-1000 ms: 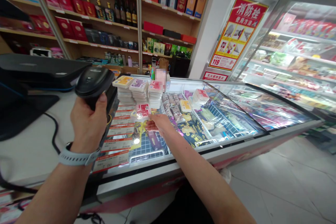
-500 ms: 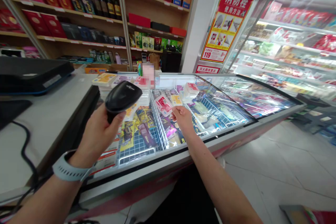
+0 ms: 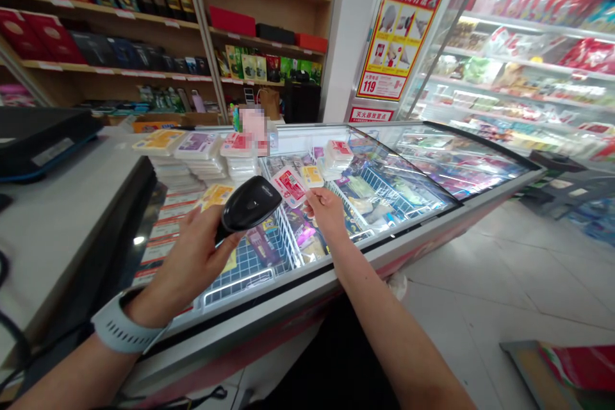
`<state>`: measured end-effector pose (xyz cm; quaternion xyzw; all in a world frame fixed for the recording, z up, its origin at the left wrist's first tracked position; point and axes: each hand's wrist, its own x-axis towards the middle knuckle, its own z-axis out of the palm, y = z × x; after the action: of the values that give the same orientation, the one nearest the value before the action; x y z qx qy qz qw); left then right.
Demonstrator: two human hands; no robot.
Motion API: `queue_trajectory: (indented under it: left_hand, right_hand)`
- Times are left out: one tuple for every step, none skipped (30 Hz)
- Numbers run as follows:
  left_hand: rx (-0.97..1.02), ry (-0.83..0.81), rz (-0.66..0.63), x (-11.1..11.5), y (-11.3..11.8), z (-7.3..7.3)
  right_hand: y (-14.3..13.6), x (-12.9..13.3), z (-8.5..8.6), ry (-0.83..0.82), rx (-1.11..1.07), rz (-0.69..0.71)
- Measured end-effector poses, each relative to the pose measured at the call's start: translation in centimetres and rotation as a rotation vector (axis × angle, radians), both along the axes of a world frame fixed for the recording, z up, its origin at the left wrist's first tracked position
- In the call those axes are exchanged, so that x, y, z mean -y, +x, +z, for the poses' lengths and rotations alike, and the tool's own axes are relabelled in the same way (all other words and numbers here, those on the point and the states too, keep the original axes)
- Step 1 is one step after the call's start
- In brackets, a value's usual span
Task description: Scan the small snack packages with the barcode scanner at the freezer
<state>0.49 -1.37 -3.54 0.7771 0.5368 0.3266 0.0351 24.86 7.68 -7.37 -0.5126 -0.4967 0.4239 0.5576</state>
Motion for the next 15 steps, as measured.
queue_trajectory:
  left_hand:
    - [-0.004,0.008,0.001,-0.07,-0.03,-0.11]
    - [-0.005,0.012,0.000,-0.12,-0.06,-0.21]
    - [-0.006,0.014,-0.001,-0.17,-0.09,-0.29]
    - [-0.008,0.013,-0.004,-0.21,-0.13,-0.35]
    - [-0.012,0.013,-0.008,-0.22,-0.16,-0.39]
    - [-0.015,0.014,-0.012,-0.23,-0.18,-0.41]
    - [-0.017,0.017,-0.015,-0.23,-0.20,-0.41]
    - [-0.022,0.020,-0.018,-0.23,-0.20,-0.40]
    - [-0.026,0.022,-0.018,-0.24,-0.19,-0.39]
    - [-0.029,0.024,-0.017,-0.25,-0.17,-0.37]
    - [-0.032,0.022,-0.016,-0.26,-0.14,-0.35]
    - [-0.035,0.019,-0.015,-0.28,-0.11,-0.34]
    - [-0.036,0.015,-0.015,-0.29,-0.08,-0.33]
    - [-0.038,0.012,-0.016,-0.30,-0.05,-0.32]
    - [-0.040,0.012,-0.015,-0.30,-0.03,-0.33]
  right_hand:
    - [-0.02,-0.01,-0.01,-0.006,0.001,0.000]
    - [-0.03,-0.01,-0.03,-0.011,0.003,0.000]
    - [-0.04,-0.02,-0.04,-0.015,0.003,0.001]
    - [-0.05,-0.02,-0.06,-0.015,0.005,0.003]
    - [-0.05,-0.01,-0.08,-0.012,0.005,0.006]
    - [-0.04,-0.01,-0.11,-0.008,0.005,0.008]
    - [-0.03,0.00,-0.15,-0.003,0.005,0.012]
    - [-0.02,0.01,-0.19,0.000,0.006,0.014]
    - [0.00,0.01,-0.24,0.001,0.007,0.017]
    - [0.02,0.01,-0.29,0.002,0.011,0.019]
    - [0.04,0.01,-0.33,0.000,0.013,0.021]
    - [0.06,0.01,-0.36,0.000,0.015,0.022]
    - [0.07,0.01,-0.39,-0.001,0.016,0.024]
    - [0.08,0.01,-0.39,-0.001,0.016,0.024]
    - [0.08,0.02,-0.38,-0.001,0.016,0.025]
